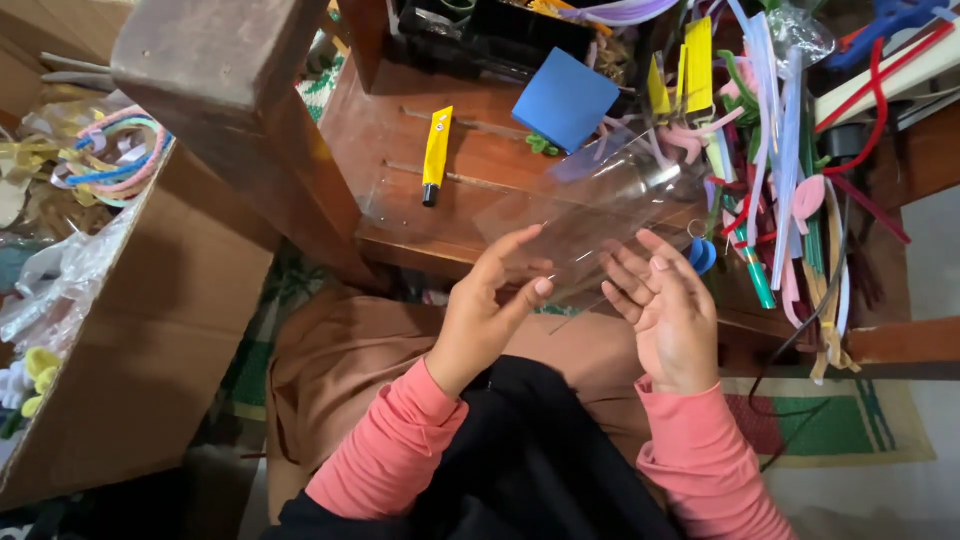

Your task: Gluing small foam shapes onto a clear plastic sheet to create a craft item.

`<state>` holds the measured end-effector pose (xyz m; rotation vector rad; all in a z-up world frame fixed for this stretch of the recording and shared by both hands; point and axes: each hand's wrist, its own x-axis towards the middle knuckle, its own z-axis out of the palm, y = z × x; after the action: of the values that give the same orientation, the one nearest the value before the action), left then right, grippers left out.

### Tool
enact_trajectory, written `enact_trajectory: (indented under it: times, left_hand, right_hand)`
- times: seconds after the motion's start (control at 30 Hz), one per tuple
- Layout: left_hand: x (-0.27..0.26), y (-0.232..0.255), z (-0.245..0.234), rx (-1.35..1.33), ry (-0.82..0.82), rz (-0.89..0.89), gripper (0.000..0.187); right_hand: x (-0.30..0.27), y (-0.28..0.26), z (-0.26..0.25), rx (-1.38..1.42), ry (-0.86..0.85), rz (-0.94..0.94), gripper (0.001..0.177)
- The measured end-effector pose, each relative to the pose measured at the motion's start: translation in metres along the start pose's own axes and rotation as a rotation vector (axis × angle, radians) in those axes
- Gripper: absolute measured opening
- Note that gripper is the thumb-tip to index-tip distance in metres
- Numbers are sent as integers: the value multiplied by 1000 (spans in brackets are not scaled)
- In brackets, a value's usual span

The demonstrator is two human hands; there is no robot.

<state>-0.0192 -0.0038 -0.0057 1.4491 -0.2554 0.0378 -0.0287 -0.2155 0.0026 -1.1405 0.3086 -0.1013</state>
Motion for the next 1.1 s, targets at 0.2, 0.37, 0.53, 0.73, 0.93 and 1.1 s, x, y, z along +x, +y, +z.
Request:
enact_trajectory:
  times: [0.2,0.37,0.53,0.73,0.93,1.1]
  left_hand:
    - [-11,-4,1,61,11,68,54]
    - [-14,0,-5,161,-27,123,52]
    - [-17,-3,-6,131,-31,139,53]
    - [-18,1,-3,172,-20,113,54]
    - [-20,7,1,174,-32,97,54]
    - [-20,13,-3,166,-68,80,54]
  right_hand:
    - [5,2,-3,4,-6,13,41]
    - [4,2,0,-1,-4,17,40]
    - [3,1,6,-9,8,22,38]
    - [3,2,8,-12,14,33,37]
    - [3,3,8,-48,9,17,37]
    - [4,6,8,-50,22,10,37]
